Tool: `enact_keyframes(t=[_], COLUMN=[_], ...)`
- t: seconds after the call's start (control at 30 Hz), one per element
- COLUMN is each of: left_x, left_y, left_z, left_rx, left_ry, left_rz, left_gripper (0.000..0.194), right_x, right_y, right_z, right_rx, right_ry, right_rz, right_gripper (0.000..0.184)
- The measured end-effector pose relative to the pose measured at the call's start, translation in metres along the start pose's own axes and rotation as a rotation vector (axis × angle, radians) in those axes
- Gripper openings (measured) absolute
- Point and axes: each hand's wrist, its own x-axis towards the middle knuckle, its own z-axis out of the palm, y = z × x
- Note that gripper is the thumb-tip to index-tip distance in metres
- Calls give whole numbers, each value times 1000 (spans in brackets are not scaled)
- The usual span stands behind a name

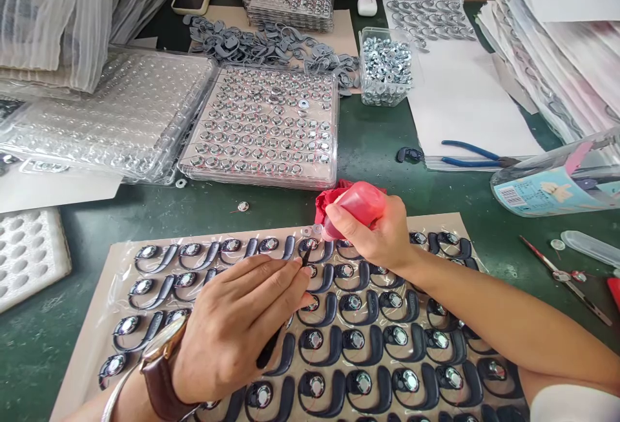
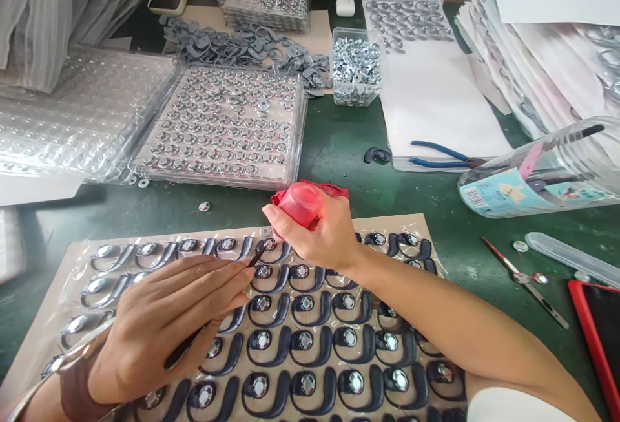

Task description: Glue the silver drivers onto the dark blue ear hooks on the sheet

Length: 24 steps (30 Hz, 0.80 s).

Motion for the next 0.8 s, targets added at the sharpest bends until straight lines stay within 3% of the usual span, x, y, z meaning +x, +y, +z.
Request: enact_keyframes(t=[0.2, 0.5, 0.63, 0.8], left_x=[0, 2, -2, -1], left_y=[-6, -13, -10, 5], left_z=[-1, -3, -2, 6], left_rx=[-80, -190, -126, 37], left_ry=[6, 81, 48, 1], left_rz=[-70, -208, -153, 36], left_gripper=[27, 20, 24, 28], right_x=[-1, 3, 17, 27], right_y=[0, -8, -25, -32], right_z=[-2, -2, -24, -51], right_rx=[-8, 211, 362, 351], right_ry=[-26, -98, -267, -469], right_rz=[24, 123, 285, 370], right_gripper=[20, 22, 33, 51])
